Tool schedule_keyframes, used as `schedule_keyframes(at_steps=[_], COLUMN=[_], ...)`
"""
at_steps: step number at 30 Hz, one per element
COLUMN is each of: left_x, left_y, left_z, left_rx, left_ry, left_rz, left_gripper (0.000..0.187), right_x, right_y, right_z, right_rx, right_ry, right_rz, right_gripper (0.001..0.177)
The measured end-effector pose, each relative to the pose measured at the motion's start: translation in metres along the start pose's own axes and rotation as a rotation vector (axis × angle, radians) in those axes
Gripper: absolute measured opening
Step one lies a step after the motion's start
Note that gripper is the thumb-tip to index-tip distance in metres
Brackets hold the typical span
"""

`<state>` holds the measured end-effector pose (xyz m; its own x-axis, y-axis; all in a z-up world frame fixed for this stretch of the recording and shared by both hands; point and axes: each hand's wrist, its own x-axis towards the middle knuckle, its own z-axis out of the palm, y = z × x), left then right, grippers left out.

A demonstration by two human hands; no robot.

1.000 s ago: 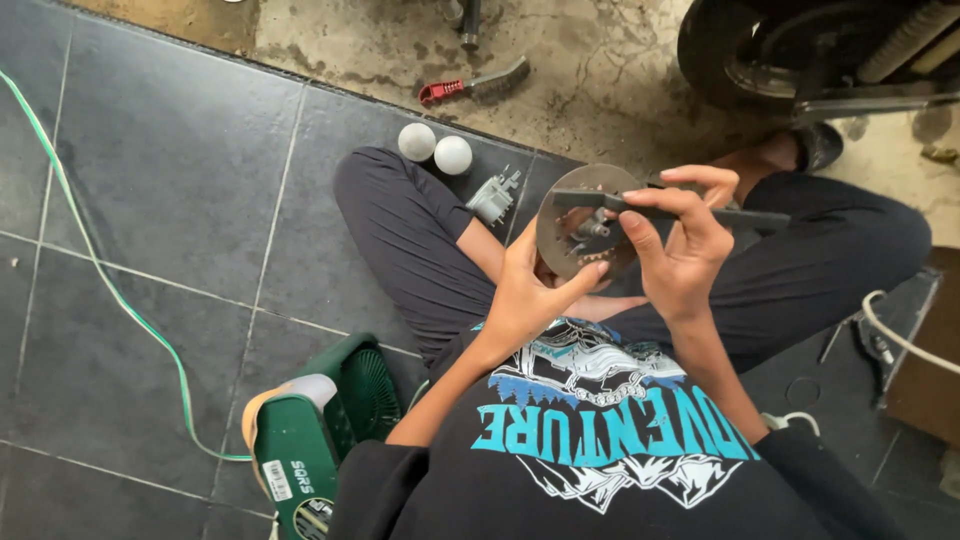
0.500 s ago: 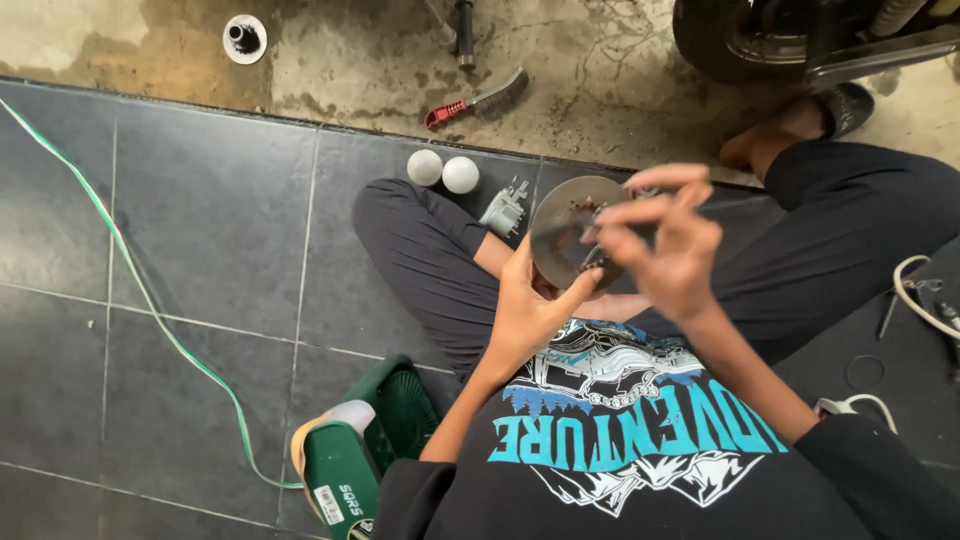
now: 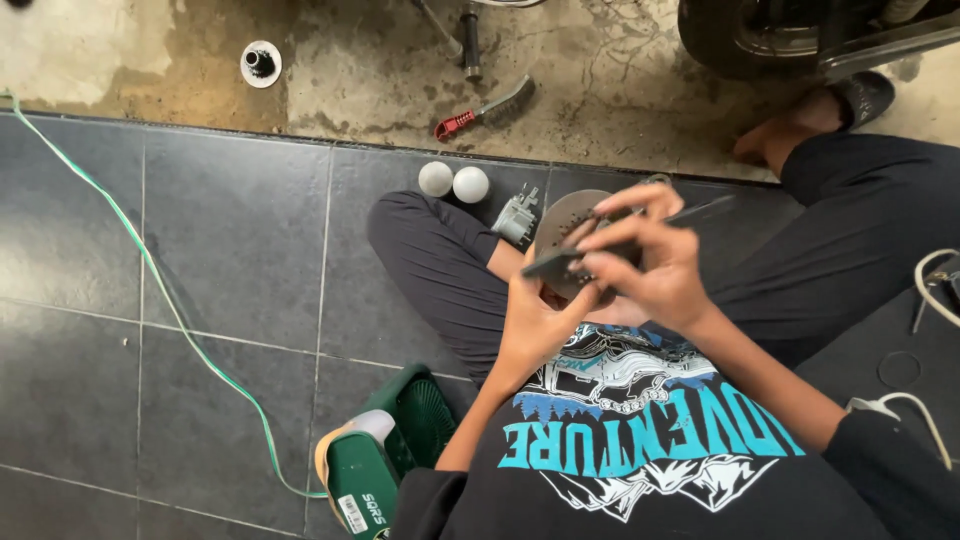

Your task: A person sits on the floor and uses a small metal tool to manually polish and clean the edges and holes of a motorcycle brake disc.

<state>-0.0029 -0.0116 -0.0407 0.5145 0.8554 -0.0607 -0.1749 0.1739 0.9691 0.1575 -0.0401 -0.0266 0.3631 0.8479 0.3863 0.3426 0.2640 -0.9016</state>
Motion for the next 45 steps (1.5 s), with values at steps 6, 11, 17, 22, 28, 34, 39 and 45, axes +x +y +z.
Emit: schedule_keyframes(at_steps=[6,11,17,22,28,34,39,45], left_x=[-0.003,-0.003,-0.003,-0.004,0.0,-0.003,-0.001,-0.002], left_y=[0.007,0.004,0.007,0.01,-0.001,-0.006,-0.001,-0.026], left_z=[-0.004,-0.009,-0.01,-0.015,-0.023,-0.016,-0.019,-0.035], left_rx=[0.03,0.077,0.087,0.092,0.022,0.065,0.113,0.163], left_ry=[-0.017,-0.017,-0.04,-0.048,-0.045,-0.064,-0.089,-0.097], left_rz=[-0.008,-0.024,-0.029,-0.034,-0.074,-0.118,-0.116,-0.078], left_gripper=[0.076,0.077,0.08,0.078,0.075,0.075,0.075,0.077], right_x=[0.009,-0.002,0.009,0.013,0.0,0.007,0.007,-0.008], right_y=[0.015,0.011,0.0,0.012,0.002,0.006,0.023,0.035], right_z=[-0.007,0.002,-0.002,-0.011,-0.003,-0.005,-0.009,0.006], right_rx=[-0.006,0.049,0.1,0.035,0.246,0.227,0.13,0.138], right_ry=[0.0,-0.1,-0.134,-0.118,-0.253,-0.143,-0.104,-0.103], right_rz=[0.016,0.095,0.185,0.238,0.279,0.257,0.206,0.129], right_gripper=[0.016,0.017,0.013,0.012,0.011,0.01,0.012,0.017])
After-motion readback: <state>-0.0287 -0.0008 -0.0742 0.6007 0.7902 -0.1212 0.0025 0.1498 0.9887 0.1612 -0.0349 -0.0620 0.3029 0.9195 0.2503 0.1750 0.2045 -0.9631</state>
